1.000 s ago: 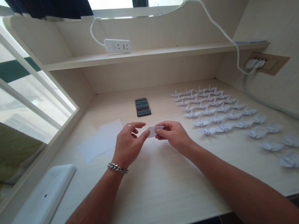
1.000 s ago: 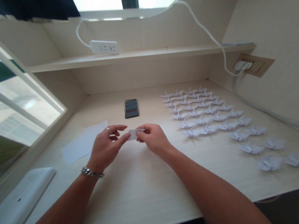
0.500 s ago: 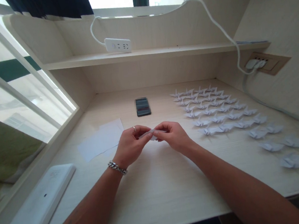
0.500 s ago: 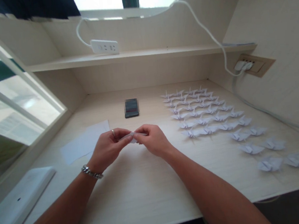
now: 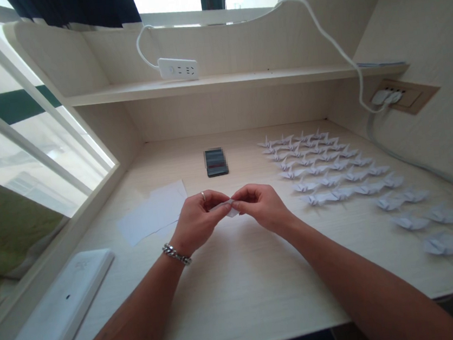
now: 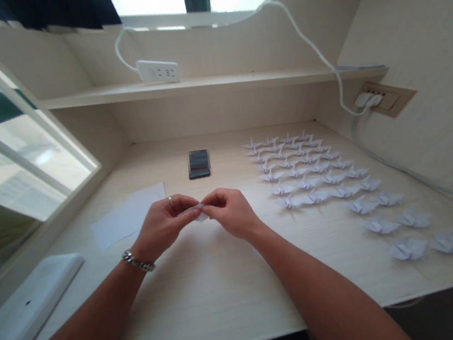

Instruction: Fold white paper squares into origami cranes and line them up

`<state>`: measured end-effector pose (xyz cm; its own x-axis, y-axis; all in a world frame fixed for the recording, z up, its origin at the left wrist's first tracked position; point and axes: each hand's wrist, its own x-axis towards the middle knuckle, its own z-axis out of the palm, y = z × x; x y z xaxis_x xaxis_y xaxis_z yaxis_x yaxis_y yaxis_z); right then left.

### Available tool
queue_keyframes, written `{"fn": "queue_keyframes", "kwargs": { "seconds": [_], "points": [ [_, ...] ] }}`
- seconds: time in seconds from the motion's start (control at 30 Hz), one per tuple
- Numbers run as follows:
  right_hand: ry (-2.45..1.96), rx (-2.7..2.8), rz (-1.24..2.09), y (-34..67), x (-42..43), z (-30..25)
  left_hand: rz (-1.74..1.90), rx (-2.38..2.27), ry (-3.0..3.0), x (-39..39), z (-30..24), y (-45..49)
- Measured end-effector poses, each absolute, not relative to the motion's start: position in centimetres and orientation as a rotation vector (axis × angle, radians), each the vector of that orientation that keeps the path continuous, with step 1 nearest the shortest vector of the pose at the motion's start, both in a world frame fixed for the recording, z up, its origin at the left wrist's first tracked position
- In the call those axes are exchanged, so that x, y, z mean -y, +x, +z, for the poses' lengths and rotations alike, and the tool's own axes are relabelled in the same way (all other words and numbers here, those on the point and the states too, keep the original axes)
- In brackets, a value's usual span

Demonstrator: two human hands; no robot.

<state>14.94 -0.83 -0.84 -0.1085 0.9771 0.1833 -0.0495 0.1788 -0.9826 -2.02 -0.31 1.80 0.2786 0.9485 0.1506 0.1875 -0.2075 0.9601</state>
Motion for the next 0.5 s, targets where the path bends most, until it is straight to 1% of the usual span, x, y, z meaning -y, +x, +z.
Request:
{"fn": "queue_keyframes", "kwargs": {
  "seconds": [0.5],
  "points": [
    [-0.971,1.247,1.294,14.86,1.07,-0.10,1.048,-1.048,1.539,0.42,2.07,-2.01]
  ]
}}
